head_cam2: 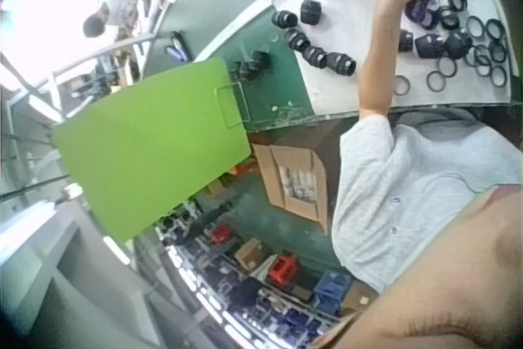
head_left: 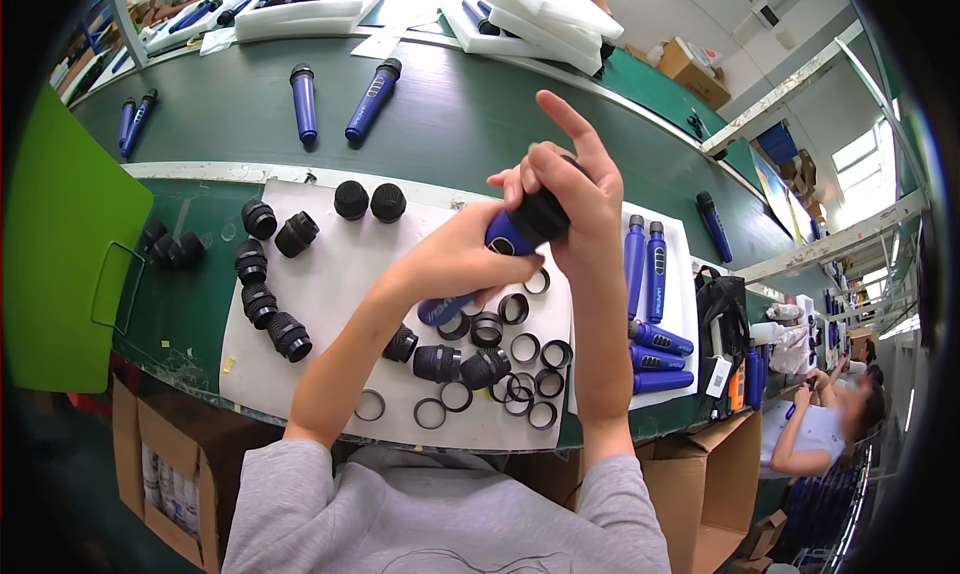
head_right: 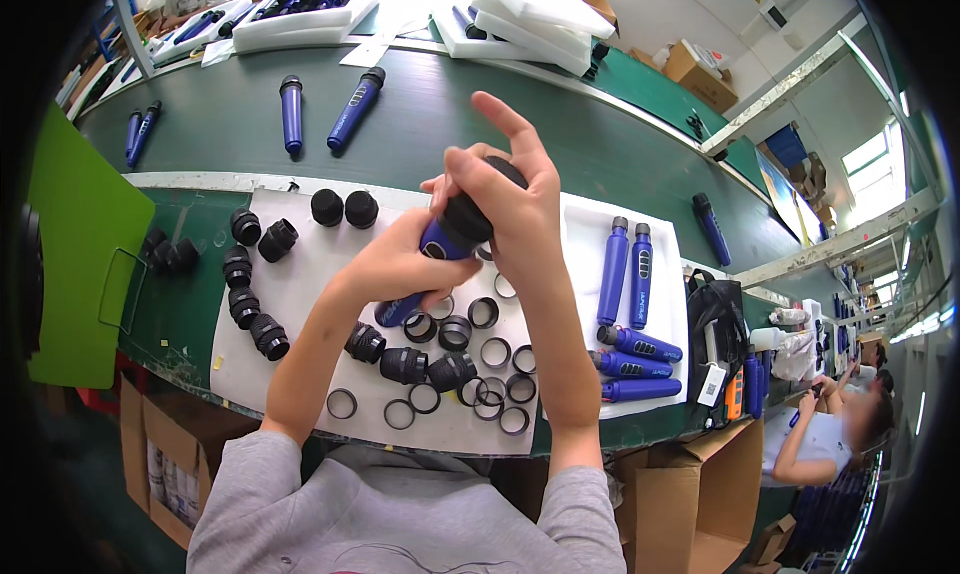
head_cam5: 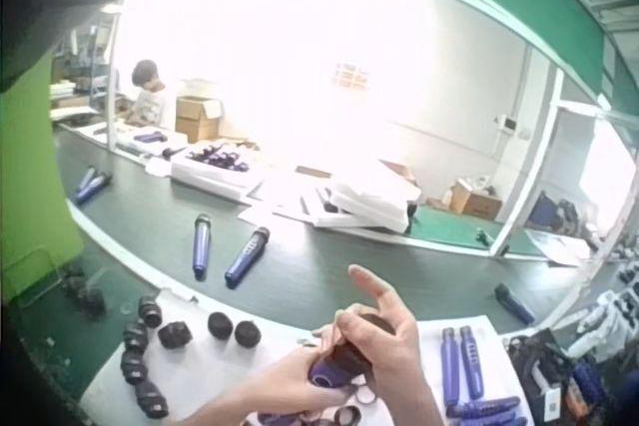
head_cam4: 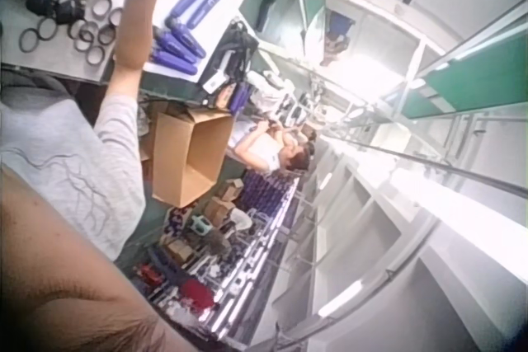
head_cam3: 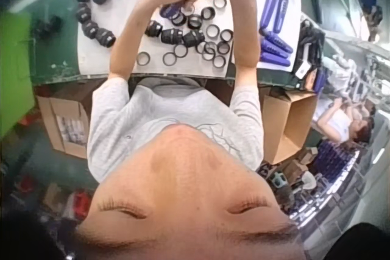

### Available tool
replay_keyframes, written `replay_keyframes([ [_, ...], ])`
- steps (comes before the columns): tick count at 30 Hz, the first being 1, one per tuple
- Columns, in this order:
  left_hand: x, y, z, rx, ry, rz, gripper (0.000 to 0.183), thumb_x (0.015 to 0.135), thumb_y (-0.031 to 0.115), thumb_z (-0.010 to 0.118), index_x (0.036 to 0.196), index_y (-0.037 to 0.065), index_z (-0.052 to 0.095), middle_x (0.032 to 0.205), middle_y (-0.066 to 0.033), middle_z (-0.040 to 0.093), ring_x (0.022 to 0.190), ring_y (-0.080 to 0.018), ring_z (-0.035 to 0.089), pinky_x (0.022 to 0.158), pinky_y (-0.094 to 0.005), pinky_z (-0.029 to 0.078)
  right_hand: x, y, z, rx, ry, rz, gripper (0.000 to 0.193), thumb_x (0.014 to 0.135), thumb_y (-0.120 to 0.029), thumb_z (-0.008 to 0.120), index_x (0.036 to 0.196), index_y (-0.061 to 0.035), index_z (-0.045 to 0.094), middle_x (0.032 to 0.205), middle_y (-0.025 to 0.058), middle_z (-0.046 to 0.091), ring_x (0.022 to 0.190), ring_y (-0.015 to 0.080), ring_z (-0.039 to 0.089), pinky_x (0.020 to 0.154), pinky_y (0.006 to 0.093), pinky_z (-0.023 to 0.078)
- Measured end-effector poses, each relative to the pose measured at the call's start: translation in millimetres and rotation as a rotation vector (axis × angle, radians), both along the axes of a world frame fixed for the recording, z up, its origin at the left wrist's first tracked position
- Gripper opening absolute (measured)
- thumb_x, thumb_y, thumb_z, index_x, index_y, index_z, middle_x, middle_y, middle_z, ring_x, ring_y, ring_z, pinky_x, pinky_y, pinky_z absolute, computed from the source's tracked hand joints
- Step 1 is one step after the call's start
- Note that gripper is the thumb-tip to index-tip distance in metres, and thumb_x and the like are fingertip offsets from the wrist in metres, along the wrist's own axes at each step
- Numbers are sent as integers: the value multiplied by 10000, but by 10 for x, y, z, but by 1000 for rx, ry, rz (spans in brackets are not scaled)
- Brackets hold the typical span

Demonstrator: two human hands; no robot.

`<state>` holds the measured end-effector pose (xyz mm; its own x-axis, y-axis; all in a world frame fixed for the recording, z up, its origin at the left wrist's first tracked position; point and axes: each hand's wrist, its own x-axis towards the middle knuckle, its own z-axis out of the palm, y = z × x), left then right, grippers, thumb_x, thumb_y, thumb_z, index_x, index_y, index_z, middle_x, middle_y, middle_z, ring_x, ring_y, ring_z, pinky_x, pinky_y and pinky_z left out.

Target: The person assembles handheld microphones by attaching black mesh heads to blue microphone bodies. They pick up a body, screw on a head, and place the completed unit into a white tray. The process is repeated with multiple units on a green workbench.

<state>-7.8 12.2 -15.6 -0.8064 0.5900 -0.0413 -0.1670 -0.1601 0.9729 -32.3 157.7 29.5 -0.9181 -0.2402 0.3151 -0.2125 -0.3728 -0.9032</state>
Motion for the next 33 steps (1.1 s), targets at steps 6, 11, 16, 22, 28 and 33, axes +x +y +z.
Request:
replay_keyframes([
  [6,-23,256,-228,-226,507,530,397,780,151,751,1079,-39,571,776,-79,655,676,-215,659,665,-351,536,-72,-52,-90,13,-51,-157,612,866,-84,697,1370,88,394,727,82,642,657,169,659,750,340,571],
  [11,-57,-66,13,-30,27,-162,314,837,162,734,1026,-29,572,731,-92,643,597,-179,646,569,-301,523,-16,58,11,-49,13,155,669,855,-121,684,1413,103,391,680,51,583,635,174,641,775,393,570],
  [16,-1,83,-242,617,-278,-525,337,821,210,737,958,-23,535,619,-102,583,419,-173,556,374,-275,436,52,62,42,-66,108,387,732,839,-169,669,1437,130,370,625,13,516,611,170,626,769,404,571],
  [22,10,179,-88,-150,344,384,320,749,132,772,977,-23,609,736,-75,653,604,-184,651,560,-292,509,-3,-20,1,54,39,-50,508,848,-78,701,1277,69,472,720,72,627,655,161,656,701,338,575],
  [28,-23,183,-67,-236,453,395,369,744,152,788,992,-50,604,789,-73,669,666,-160,649,622,-288,517,-36,-12,-78,95,29,-114,486,851,-79,701,1258,69,480,736,81,638,669,160,665,711,330,570],
  [33,-55,-62,-173,426,-142,-516,268,649,90,755,783,-25,554,610,-96,588,486,-185,590,474,-287,499,99,28,54,47,131,406,613,831,-90,679,1352,117,429,667,63,599,650,178,649,793,404,569],
])
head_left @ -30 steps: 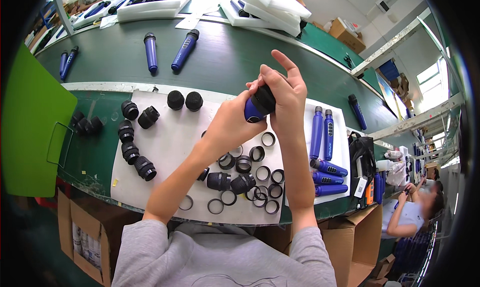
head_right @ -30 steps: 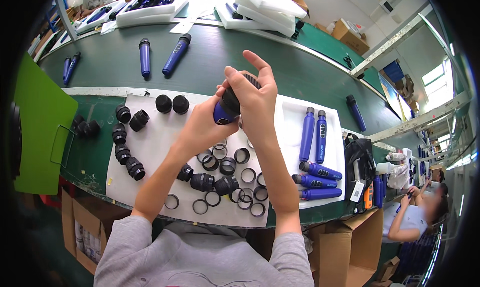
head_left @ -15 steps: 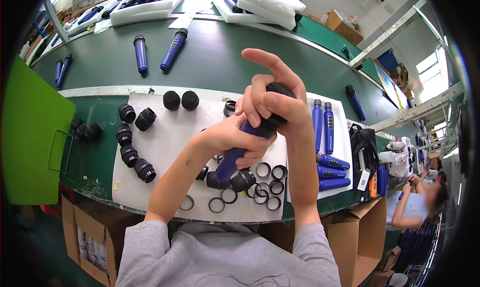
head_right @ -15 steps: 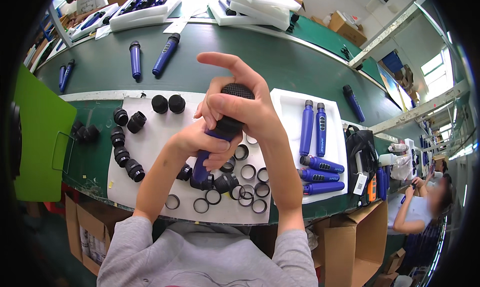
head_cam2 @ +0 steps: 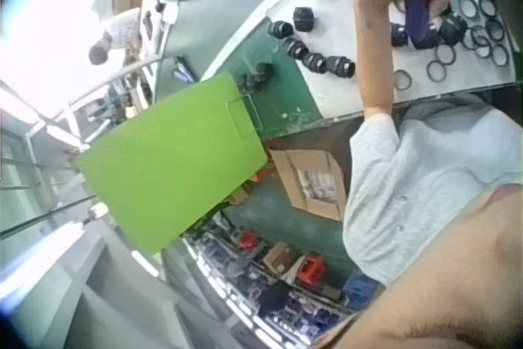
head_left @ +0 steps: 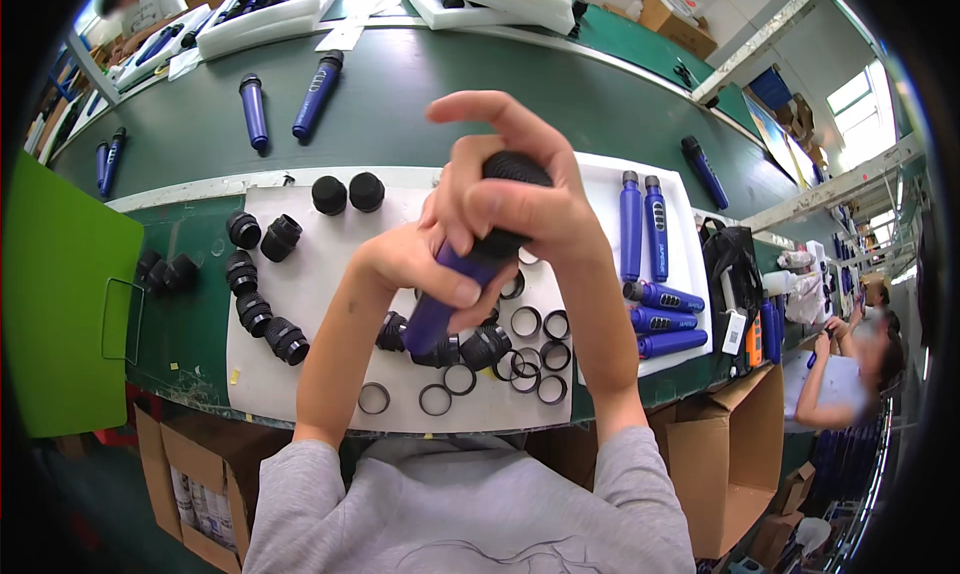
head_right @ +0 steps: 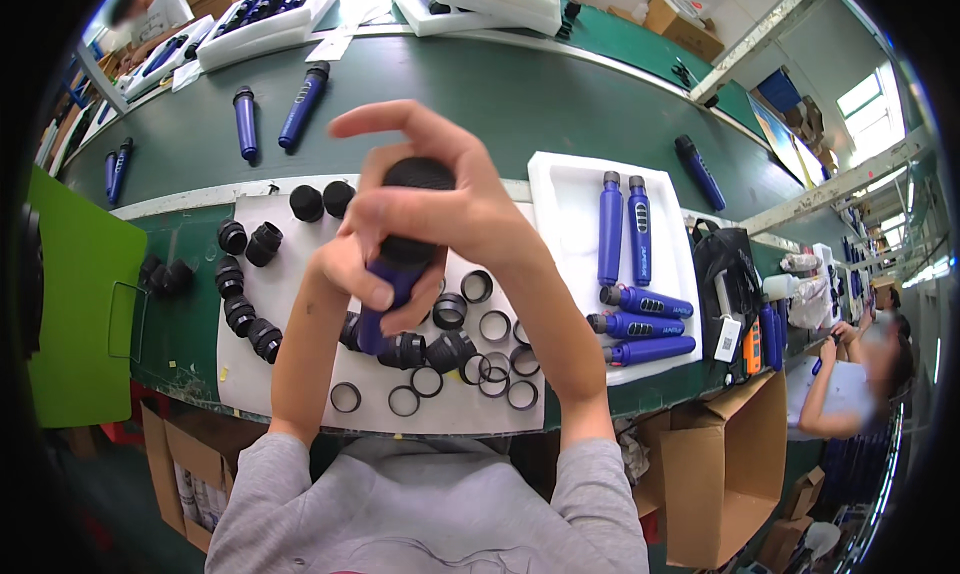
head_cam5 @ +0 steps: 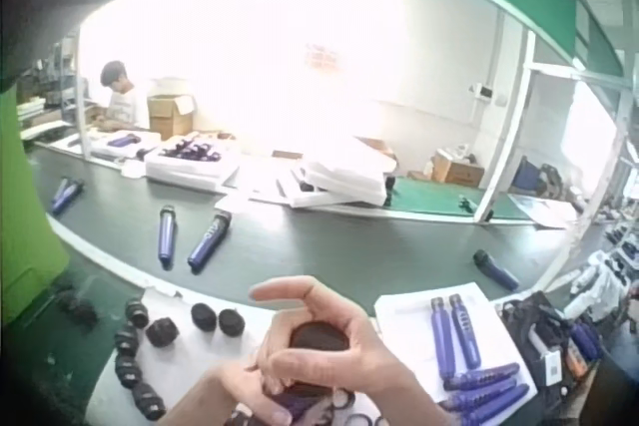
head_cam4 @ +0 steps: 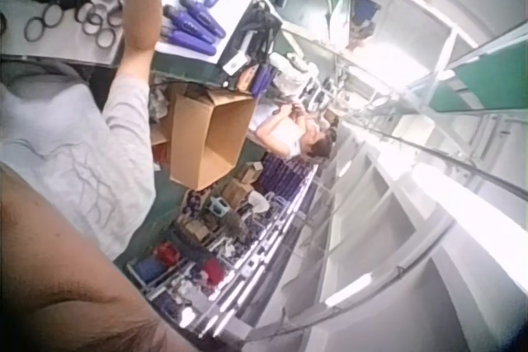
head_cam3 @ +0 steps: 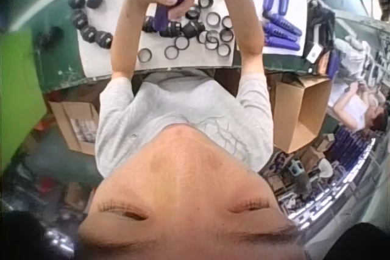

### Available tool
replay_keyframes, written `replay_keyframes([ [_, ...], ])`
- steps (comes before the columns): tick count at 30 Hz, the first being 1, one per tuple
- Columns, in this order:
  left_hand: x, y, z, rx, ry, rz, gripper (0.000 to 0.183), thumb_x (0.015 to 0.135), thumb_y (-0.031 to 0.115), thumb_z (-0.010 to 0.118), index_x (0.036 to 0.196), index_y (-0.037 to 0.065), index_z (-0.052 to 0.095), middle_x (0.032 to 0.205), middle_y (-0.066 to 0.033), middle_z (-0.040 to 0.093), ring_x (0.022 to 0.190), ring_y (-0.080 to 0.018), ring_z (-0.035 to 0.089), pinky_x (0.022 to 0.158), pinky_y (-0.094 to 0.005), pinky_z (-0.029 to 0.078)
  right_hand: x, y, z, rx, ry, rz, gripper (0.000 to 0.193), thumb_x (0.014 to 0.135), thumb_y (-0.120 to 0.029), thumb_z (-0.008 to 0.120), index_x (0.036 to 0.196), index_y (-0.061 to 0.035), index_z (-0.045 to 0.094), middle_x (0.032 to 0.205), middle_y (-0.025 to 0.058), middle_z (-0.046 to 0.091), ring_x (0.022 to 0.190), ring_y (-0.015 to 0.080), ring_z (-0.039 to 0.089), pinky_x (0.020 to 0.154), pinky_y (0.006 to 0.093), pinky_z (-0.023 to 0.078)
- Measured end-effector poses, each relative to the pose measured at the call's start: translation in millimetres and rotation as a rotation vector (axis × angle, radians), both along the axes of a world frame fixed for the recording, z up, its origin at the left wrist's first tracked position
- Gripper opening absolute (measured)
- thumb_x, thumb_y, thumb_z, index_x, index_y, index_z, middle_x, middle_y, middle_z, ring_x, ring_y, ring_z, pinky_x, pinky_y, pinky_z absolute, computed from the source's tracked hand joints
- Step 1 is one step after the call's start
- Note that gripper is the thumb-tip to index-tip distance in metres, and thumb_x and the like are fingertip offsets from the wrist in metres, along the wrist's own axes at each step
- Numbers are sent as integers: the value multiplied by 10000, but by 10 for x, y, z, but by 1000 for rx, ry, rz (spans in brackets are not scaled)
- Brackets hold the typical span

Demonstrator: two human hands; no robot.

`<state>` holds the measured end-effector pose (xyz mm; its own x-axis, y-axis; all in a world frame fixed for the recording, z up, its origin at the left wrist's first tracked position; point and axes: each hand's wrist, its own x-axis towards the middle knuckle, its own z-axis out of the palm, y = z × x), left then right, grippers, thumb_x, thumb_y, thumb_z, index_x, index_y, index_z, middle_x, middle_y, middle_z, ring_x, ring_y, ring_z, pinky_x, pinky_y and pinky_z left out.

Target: The person assembles handheld microphones by attaching black mesh heads to blue microphone bodies. They pick up a body, screw on a head, and place the completed unit into a white tray. The process is repeated with multiple units on a green workbench.

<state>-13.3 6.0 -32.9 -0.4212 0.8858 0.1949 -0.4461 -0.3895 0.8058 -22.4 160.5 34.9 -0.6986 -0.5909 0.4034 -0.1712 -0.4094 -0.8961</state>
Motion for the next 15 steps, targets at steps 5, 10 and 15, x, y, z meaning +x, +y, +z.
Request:
replay_keyframes([
  [5,81,131,10,-73,264,96,173,674,32,711,777,14,573,587,-65,574,485,-157,592,464,-263,472,159,105,154,128,69,86,641,735,-4,660,1317,155,443,662,52,619,623,144,640,723,322,559],
  [10,187,245,214,-438,582,1077,398,719,68,771,1084,-16,636,891,-63,693,805,-118,658,726,-288,538,205,-106,58,144,147,-660,462,811,-45,731,1231,13,548,752,45,672,667,86,646,633,228,524],
  [15,179,176,260,-485,567,862,536,671,52,798,1155,-9,576,962,-66,668,899,-163,666,751,-316,544,88,35,29,164,293,-465,479,794,-11,725,1237,46,550,713,48,668,653,99,650,622,231,522],
])
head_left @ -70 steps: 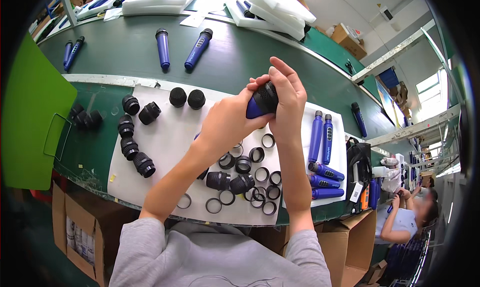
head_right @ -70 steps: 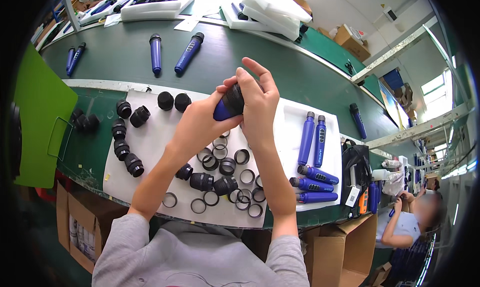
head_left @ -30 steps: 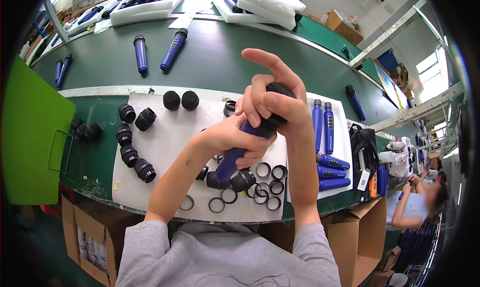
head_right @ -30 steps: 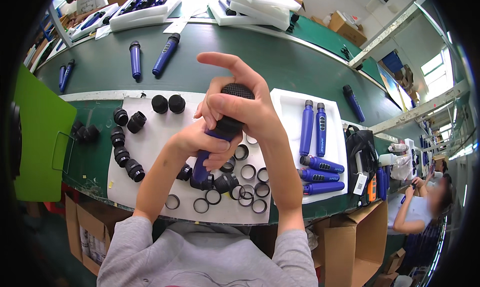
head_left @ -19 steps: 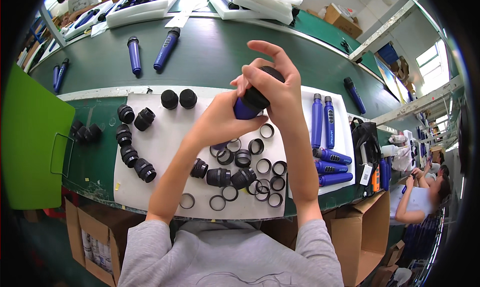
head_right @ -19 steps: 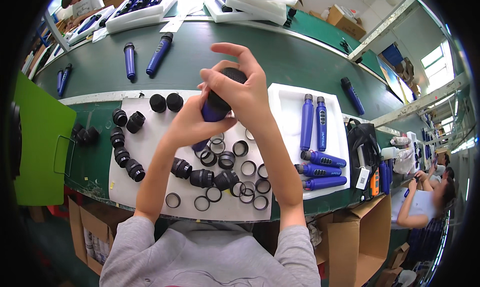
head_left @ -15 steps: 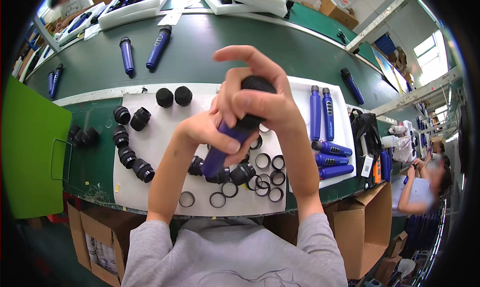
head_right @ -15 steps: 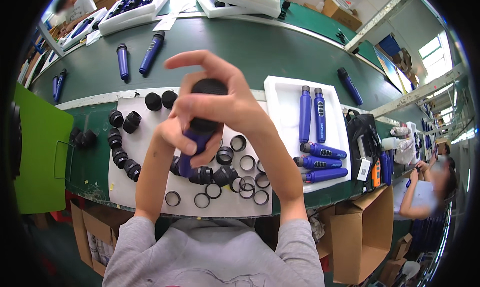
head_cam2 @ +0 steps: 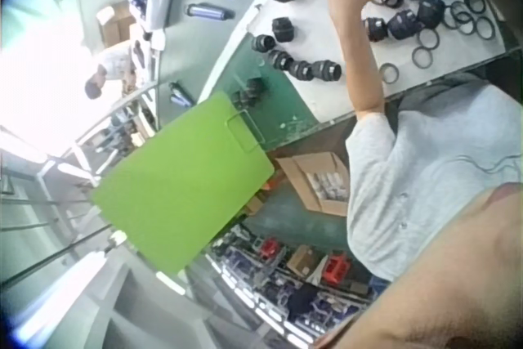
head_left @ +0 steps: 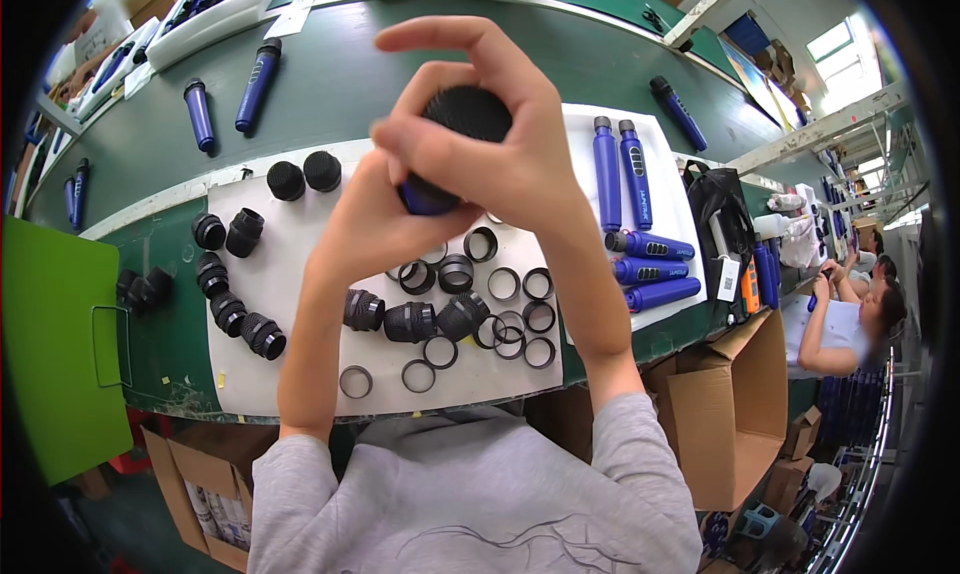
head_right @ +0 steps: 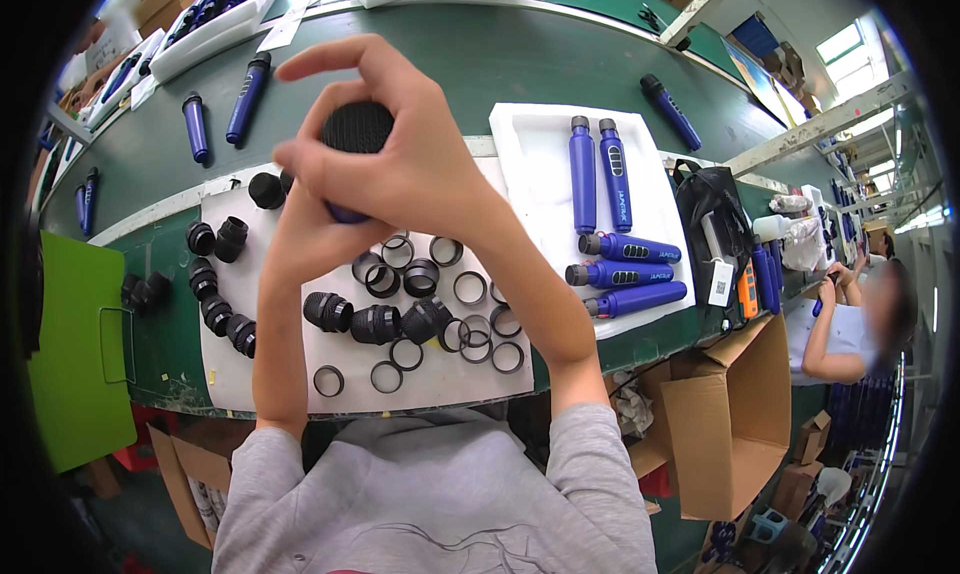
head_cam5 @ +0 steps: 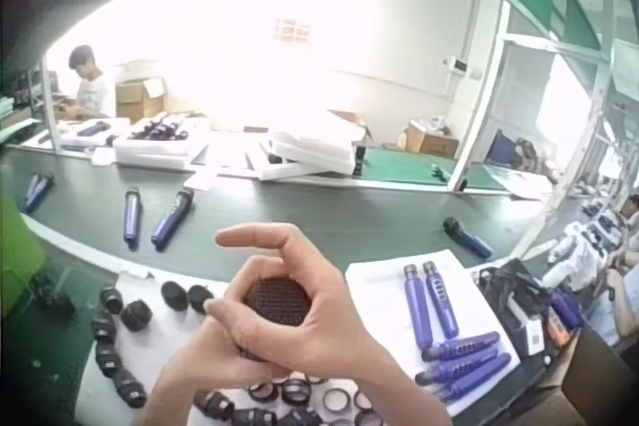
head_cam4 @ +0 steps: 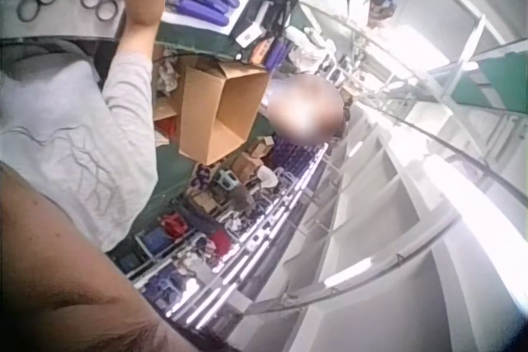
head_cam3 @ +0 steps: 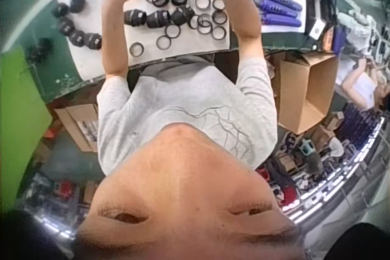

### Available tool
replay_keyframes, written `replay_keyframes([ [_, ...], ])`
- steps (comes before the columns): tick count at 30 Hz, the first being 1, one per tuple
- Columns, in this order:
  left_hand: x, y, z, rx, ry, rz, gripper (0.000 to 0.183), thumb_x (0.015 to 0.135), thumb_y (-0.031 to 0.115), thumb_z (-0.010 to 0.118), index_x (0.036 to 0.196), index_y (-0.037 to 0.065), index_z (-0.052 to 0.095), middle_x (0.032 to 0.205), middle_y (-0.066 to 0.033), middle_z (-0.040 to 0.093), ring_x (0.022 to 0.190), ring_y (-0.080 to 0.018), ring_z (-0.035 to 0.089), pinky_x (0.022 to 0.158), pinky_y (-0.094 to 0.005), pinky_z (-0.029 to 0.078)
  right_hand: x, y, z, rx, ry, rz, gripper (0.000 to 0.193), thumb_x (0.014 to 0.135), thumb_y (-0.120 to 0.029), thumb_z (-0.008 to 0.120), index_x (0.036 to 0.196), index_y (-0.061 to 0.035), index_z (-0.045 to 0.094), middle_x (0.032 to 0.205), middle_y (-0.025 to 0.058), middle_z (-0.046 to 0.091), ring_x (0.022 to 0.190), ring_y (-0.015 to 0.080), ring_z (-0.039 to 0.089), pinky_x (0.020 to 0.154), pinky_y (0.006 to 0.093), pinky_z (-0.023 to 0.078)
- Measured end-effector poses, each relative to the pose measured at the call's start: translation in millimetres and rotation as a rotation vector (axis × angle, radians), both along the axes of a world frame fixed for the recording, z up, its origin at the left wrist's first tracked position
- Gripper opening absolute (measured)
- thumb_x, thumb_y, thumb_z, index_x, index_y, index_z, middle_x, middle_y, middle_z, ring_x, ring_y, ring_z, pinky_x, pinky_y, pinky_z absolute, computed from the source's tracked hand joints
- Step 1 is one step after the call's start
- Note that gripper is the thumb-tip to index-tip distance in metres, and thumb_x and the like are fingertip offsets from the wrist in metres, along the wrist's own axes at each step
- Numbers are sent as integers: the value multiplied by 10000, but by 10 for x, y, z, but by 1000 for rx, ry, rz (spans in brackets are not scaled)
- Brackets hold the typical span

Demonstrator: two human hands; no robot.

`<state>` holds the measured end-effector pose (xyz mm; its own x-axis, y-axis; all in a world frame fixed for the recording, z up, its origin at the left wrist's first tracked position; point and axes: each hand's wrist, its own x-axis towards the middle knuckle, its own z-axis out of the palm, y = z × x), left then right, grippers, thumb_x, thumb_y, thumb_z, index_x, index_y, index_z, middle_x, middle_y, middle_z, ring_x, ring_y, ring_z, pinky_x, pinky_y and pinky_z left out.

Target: The person assembles handheld microphones by attaching black mesh heads to blue microphone bodies. They pick up a body, screw on a head, and place the completed unit into a white tray. The process is repeated with multiple units on a green workbench.

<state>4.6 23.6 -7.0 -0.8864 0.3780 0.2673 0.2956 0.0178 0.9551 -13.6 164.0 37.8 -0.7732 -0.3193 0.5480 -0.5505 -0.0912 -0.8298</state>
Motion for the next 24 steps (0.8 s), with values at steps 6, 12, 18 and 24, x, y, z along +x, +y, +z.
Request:
replay_keyframes([
  [6,-124,-135,-569,229,-54,-830,237,655,54,836,853,21,711,826,-44,695,777,-114,648,687,-287,528,201,74,132,-170,-223,695,558,756,-3,755,1220,177,503,677,63,645,611,111,637,612,261,529],
  [12,105,6,-417,197,124,-249,300,655,83,829,912,28,684,915,-48,681,893,-179,646,785,-351,540,146,94,163,3,-92,693,542,758,39,721,1213,215,484,641,42,618,594,117,629,621,261,527],
  [18,10,138,-112,101,213,249,369,728,59,794,1059,-29,656,885,-91,719,825,-164,702,729,-306,553,157,-76,93,34,11,-153,482,804,-22,712,1261,3,562,724,15,660,687,62,640,640,209,511],
  [24,-12,-78,-56,129,-187,-386,242,696,41,795,897,-5,669,816,-56,690,778,-168,665,726,-299,528,57,103,110,-139,-114,295,782,755,-24,709,1428,140,346,649,38,585,582,136,603,596,243,524],
])
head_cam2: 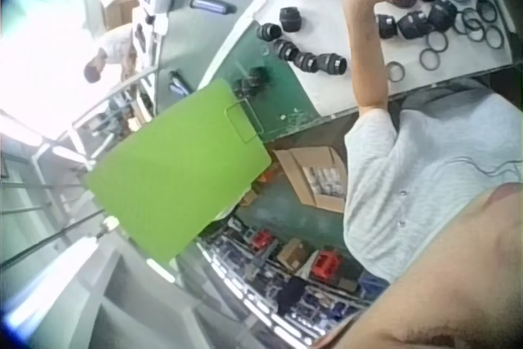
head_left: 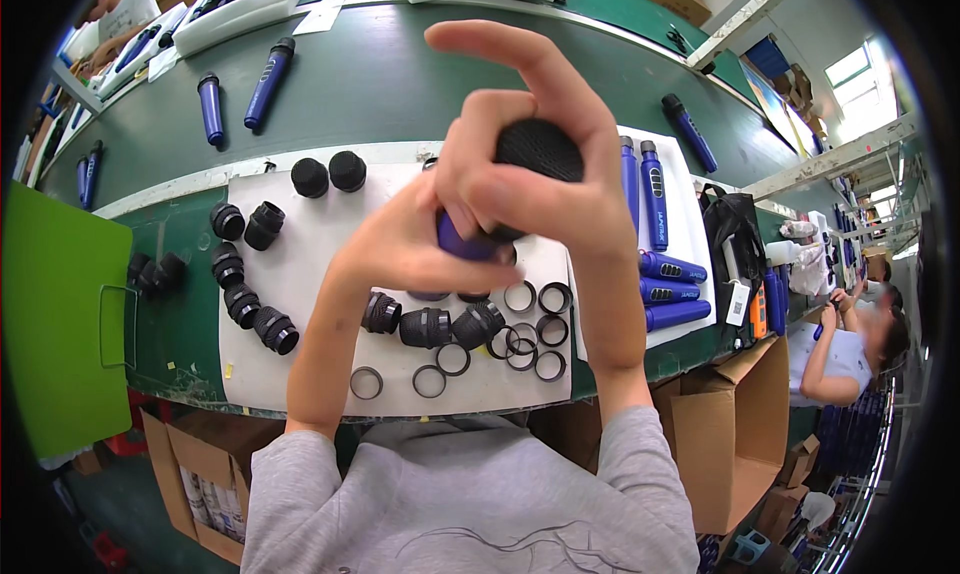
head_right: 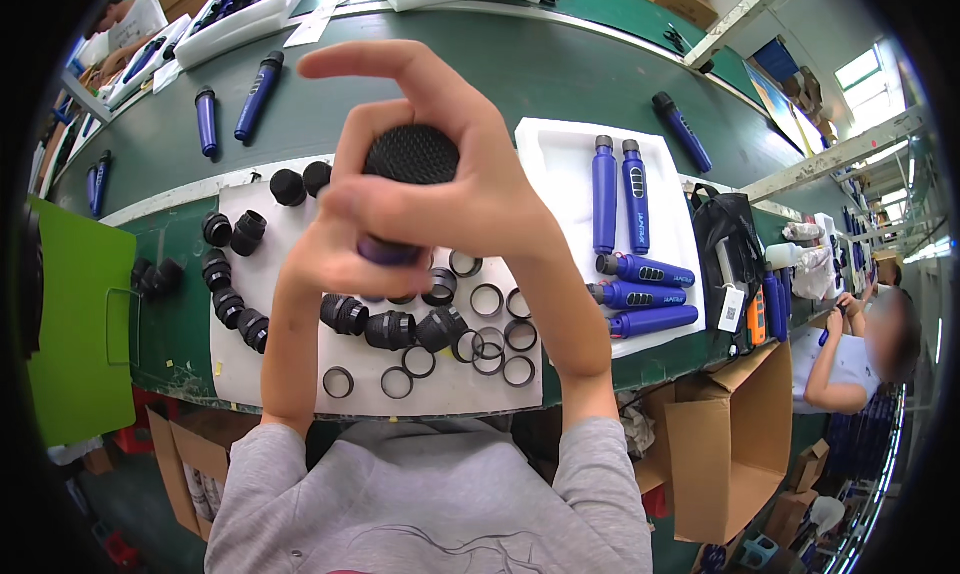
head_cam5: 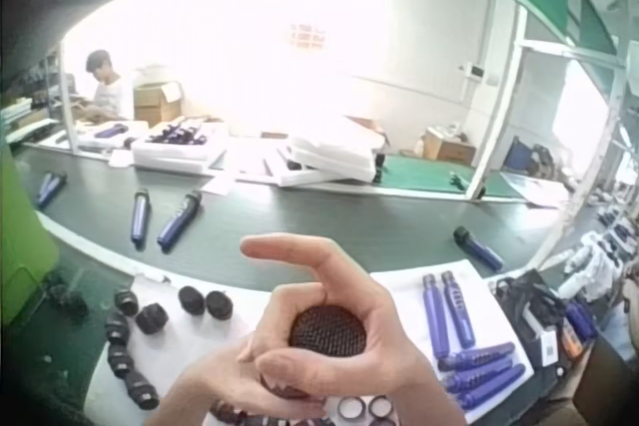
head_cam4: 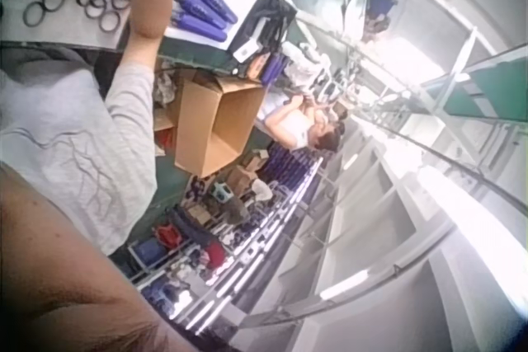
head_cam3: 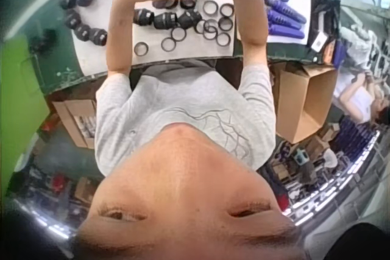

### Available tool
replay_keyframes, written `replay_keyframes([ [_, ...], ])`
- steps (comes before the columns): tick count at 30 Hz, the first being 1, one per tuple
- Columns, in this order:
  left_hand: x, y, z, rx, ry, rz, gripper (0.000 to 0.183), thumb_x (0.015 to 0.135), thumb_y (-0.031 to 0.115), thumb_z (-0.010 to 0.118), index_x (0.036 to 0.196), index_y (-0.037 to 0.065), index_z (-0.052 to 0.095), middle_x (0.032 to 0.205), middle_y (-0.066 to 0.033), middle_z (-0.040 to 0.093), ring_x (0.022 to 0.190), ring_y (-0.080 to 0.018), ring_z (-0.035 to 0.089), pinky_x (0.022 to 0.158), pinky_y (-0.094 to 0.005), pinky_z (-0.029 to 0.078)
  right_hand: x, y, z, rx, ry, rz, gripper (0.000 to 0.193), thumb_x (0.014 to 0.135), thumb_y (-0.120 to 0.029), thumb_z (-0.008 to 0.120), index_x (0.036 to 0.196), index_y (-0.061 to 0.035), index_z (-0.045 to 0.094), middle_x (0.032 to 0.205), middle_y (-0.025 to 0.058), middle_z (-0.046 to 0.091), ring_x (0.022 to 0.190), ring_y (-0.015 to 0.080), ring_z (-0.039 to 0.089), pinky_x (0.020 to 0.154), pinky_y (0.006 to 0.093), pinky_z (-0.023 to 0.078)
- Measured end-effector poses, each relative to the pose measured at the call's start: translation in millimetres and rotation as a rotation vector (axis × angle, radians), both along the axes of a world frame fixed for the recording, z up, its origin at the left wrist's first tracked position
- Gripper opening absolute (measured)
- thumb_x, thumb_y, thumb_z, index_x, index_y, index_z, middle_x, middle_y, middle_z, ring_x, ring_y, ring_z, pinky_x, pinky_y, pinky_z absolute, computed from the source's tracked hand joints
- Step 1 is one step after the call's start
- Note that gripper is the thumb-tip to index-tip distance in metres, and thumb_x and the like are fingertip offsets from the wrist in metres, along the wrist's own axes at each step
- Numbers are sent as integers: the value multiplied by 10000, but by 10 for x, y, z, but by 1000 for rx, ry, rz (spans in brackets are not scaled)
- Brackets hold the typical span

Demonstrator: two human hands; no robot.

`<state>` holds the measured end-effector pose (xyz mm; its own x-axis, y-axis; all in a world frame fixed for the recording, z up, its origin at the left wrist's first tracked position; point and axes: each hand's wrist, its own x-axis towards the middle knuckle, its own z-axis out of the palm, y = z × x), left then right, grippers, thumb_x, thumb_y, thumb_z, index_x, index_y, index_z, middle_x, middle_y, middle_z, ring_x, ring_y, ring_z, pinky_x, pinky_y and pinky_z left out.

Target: The person assembles handheld microphones by attaching black mesh heads to blue microphone bodies. They pick up a body, screw on a head, and place the completed unit into a white tray. The process is repeated with multiple units on a green workbench.

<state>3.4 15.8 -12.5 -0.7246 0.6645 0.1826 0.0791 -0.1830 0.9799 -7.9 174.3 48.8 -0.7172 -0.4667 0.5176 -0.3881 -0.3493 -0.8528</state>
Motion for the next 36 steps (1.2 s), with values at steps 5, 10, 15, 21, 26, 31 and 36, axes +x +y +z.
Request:
replay_keyframes([
  [5,-43,123,-259,221,66,-503,204,682,66,763,823,26,621,710,-30,630,638,-111,605,579,-268,465,183,-51,85,-131,-164,304,815,745,-78,701,1388,233,310,584,25,541,506,139,562,523,284,532],
  [10,44,153,-55,-27,149,249,400,716,105,789,1066,-7,630,813,-59,657,764,-131,638,712,-297,524,54,2,35,-15,-46,-203,609,799,-52,685,1330,117,439,670,47,616,605,125,629,649,300,574],
  [15,-83,165,-153,-94,178,456,368,732,118,787,1053,4,646,870,-105,682,761,-193,650,736,-302,528,-113,-143,-114,37,-89,-419,489,814,-42,702,1251,47,503,735,52,668,673,103,655,643,245,547],
  [21,-89,0,-52,159,-243,-403,211,715,96,783,830,15,627,794,-74,650,630,-164,627,612,-290,512,-9,44,34,-7,-120,227,744,779,-77,726,1394,153,377,638,42,583,599,160,629,703,388,596],
  [26,61,191,-55,-6,-193,-15,202,705,69,735,836,-2,599,685,-38,618,551,-118,597,491,-269,474,-78,111,-39,-42,-88,122,620,768,-6,694,1345,85,486,697,33,657,688,105,658,662,261,551],
  [31,-86,186,-146,-122,144,493,244,761,132,753,927,-17,654,789,-68,659,725,-139,617,669,-303,497,-173,-101,-123,50,-93,-367,452,813,-51,710,1223,34,538,736,34,669,697,118,669,704,287,566],
  [36,-61,105,-82,-91,6,194,331,718,121,769,983,-15,625,777,-47,649,685,-133,635,612,-273,508,-187,50,-92,-5,-25,-30,562,792,-48,677,1304,93,493,680,49,627,645,134,650,717,334,581],
])
